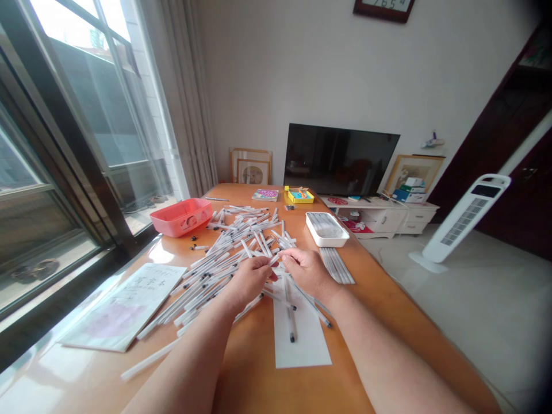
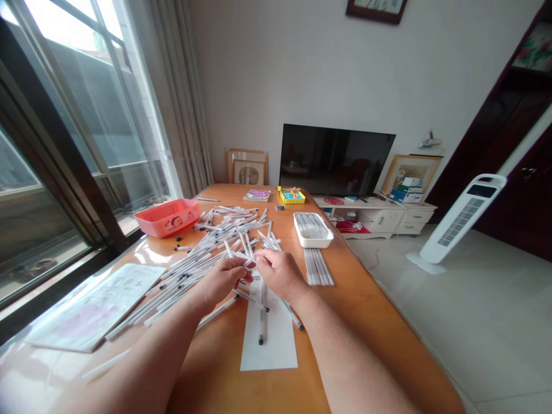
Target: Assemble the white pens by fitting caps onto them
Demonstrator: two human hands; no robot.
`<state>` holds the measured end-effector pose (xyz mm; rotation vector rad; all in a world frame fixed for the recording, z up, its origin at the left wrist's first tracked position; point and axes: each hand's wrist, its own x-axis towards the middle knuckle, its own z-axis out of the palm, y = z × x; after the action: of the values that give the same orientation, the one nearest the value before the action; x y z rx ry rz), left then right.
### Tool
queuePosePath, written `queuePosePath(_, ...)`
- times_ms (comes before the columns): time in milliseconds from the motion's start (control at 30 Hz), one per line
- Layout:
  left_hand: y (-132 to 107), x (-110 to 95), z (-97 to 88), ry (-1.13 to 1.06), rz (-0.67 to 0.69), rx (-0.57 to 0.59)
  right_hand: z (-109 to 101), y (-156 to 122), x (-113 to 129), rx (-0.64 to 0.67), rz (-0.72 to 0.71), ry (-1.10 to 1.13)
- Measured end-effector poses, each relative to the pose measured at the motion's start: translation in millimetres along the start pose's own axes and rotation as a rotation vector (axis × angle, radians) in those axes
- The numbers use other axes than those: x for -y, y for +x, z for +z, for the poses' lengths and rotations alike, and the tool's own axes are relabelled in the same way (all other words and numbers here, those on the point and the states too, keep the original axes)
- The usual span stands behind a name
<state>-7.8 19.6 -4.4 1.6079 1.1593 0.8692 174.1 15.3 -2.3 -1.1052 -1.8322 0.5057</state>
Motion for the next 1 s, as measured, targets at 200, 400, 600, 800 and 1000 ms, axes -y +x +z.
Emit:
queuePosePath(200,-3.0,-7.6,-2.5,-0.086,-0.054,-0.053,-10.2,6.8,-20.4,-0.128,0.216,0.116)
queuePosePath(400,-2.8,-12.7,-12.5,-0.227,-0.093,-0.131,-28.5,13.3,-55.8,-0.278,0.378,-0.004)
queuePosePath(600,-2.6,-12.5,-21.4,-0.293,-0.075,-0.224,-20.0,12.3,-69.7,-0.100,0.391,-0.161)
queuePosePath(800,-0.9,-7.8,-27.4,-0.319,-0.081,-0.273,-14.0,9.0,-53.0,0.014,0.353,-0.246)
queuePosePath(1000,-1.1,-8.0,-32.1,-0.318,-0.112,-0.305,-12.3,18.7,-21.8,0.165,0.206,-0.416)
